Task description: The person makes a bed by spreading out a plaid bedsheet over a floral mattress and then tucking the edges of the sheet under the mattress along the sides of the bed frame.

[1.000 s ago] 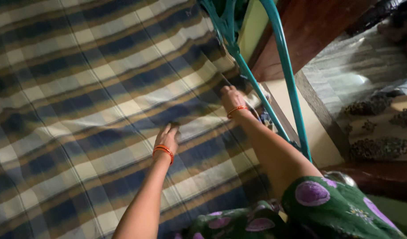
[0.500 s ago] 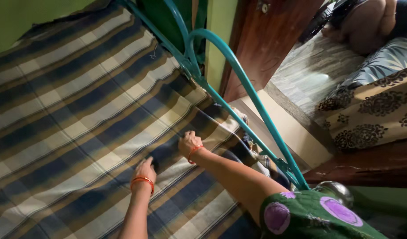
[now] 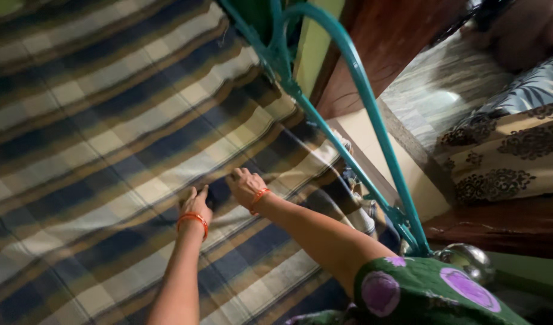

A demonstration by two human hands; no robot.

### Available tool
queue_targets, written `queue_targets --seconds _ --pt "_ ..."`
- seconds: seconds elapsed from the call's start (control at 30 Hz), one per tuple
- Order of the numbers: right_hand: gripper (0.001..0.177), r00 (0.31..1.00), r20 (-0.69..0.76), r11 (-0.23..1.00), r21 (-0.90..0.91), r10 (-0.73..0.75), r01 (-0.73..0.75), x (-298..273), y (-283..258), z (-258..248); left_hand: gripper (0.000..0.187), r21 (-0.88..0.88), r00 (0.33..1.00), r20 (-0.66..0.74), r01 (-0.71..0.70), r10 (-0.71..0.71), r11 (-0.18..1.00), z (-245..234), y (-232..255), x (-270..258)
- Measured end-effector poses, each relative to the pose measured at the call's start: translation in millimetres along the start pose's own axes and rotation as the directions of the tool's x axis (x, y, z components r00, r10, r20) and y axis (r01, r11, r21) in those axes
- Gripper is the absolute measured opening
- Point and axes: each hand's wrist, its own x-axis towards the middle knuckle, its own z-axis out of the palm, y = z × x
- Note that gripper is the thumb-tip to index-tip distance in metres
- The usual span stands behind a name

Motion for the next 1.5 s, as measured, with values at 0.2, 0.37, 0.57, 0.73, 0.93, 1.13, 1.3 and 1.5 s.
queue_targets --seconds 0.2,0.37,0.57,0.73,0.93,1.13,1.3,1.5 --pt "0.063 0.99 -0.11 0.877 -0.481 -0.085 0.021 4 -17 14 0.086 0.001 0.988 0.152 -0.021 0.02 1.0 -36 14 -19" --pt "0.024 0.997 -0.056 0.991 -0.129 -0.044 0.036 34 5 21 0.088 0.063 0.95 0.289 0.108 -0.121 0.992 -46 19 -19" --pt "0.021 0.999 0.046 0.982 -0.187 -0.002 0.01 63 33 18 0.082 -0.021 0.992 0.119 -0.036 0.038 0.999 -50 6 -11" --pt "0.023 0.973 0.146 0.967 -0.209 0.179 -0.146 93 76 -6 0.077 -0.079 0.987 -0.134 -0.095 0.083 0.992 -80 5 -26" --pt "0.019 0.921 0.101 0.926 -0.018 0.376 -0.376 111 81 -51 0.078 0.256 0.929 0.331 -0.259 0.167 0.931 -50 -14 -14" --pt "0.028 0.946 0.238 0.955 -0.253 0.219 -0.157 121 44 -51 0.087 -0.104 0.993 0.057 0.11 -0.105 0.988 -50 -15 3" --pt "0.027 0.975 0.14 0.941 -0.314 0.175 -0.124 136 46 -11 0.144 -0.062 0.899 0.273 0.372 -0.343 0.926 -85 23 -15" --pt "0.026 0.966 0.01 0.895 -0.381 0.257 -0.234 183 134 -38 0.15 -0.004 0.887 0.304 0.366 -0.348 0.93 -102 26 -12"
